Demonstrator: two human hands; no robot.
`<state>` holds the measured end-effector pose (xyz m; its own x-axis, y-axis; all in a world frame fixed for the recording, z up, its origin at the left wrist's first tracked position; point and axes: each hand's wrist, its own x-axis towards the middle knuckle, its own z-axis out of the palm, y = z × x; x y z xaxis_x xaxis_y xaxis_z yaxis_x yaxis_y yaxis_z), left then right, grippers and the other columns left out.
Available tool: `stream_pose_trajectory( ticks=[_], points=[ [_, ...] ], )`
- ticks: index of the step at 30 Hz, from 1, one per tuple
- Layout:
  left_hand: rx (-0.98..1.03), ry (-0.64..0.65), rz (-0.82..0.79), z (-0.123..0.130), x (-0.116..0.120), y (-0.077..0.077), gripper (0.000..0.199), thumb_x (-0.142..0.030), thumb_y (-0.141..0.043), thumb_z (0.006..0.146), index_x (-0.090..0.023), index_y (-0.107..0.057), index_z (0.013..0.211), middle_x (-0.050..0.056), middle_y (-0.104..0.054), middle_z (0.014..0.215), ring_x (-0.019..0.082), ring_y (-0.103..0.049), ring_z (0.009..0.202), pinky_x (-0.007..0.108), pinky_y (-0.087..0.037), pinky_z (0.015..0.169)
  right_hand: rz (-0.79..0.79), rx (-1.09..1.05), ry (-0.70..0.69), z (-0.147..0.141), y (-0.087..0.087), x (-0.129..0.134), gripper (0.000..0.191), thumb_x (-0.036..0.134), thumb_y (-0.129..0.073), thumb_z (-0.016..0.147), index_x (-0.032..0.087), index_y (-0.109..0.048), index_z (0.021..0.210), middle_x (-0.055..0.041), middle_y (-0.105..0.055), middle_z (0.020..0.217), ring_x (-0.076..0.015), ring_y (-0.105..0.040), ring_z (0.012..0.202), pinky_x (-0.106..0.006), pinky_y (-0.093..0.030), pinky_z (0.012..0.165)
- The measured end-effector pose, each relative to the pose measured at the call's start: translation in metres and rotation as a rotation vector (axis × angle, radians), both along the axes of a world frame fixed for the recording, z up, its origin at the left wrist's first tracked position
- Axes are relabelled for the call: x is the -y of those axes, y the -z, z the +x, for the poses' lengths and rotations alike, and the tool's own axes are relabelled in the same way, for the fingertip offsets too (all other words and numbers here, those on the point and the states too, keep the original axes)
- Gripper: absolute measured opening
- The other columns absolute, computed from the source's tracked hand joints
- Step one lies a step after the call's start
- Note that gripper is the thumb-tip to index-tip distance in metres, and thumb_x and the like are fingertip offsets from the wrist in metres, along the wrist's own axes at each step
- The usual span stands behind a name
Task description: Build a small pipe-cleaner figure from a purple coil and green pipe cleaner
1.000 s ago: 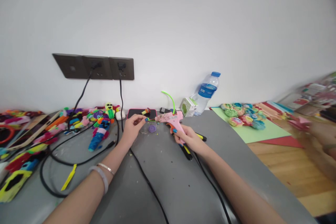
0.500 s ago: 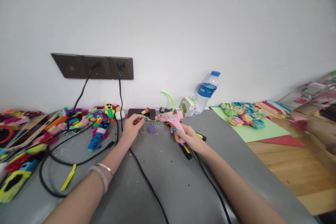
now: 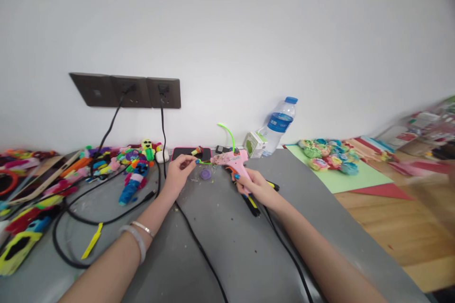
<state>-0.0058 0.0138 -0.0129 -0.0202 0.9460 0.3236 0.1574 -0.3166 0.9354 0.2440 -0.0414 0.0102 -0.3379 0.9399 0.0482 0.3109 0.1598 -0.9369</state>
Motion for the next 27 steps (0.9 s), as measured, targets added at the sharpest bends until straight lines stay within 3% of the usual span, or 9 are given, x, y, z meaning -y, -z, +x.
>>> stream_pose_trajectory(
  ticks=[17, 20, 24, 27],
  points=[
    [-0.055, 0.002, 0.038, -0.001, 0.001, 0.000, 0.014, -0.031, -0.066, 0.075, -0.019, -0.071, 0.077, 0.002, -0.065, 0.075, 0.015, -0.053, 0.064, 0.026, -0.041, 0.059, -0.046, -0.025, 0.025, 0.010, -0.019, 0.012, 0.036, 0.050, -0.050, 0.088, 0.015, -0.055, 0.088, 0.0041, -0.050, 0.052, -0.0098, -0.036, 0.047, -0.025, -0.029, 0.050],
    [-0.051, -0.007, 0.042, -0.001, 0.000, 0.001, 0.014, -0.032, -0.066, 0.075, -0.019, -0.072, 0.078, 0.001, -0.063, 0.073, 0.014, -0.050, 0.061, 0.025, -0.038, 0.057, 0.017, -0.107, 0.118, 0.022, -0.026, 0.015, 0.035, 0.051, -0.047, 0.090, 0.017, -0.055, 0.088, 0.0035, -0.050, 0.050, -0.0107, -0.033, 0.046, -0.026, -0.028, 0.050],
    [-0.026, 0.013, 0.062, -0.002, -0.001, 0.001, 0.016, -0.034, -0.066, 0.076, -0.019, -0.071, 0.078, 0.002, -0.063, 0.073, 0.014, -0.051, 0.061, 0.025, -0.038, 0.056, 0.063, -0.253, 0.316, 0.044, -0.037, 0.019, 0.037, 0.053, -0.042, 0.089, 0.020, -0.052, 0.074, 0.0001, -0.051, 0.049, -0.0130, -0.034, 0.044, -0.028, -0.028, 0.046],
    [-0.003, 0.039, 0.080, -0.002, -0.001, 0.000, 0.016, -0.034, -0.066, 0.077, -0.019, -0.071, 0.079, 0.002, -0.064, 0.077, 0.014, -0.053, 0.065, 0.025, -0.040, 0.058, 0.059, -0.216, 0.487, 0.073, -0.044, 0.031, 0.043, 0.059, -0.036, 0.088, 0.021, -0.053, 0.080, 0.0004, -0.049, 0.047, -0.0143, -0.037, 0.041, -0.028, -0.029, 0.043]
  ],
)
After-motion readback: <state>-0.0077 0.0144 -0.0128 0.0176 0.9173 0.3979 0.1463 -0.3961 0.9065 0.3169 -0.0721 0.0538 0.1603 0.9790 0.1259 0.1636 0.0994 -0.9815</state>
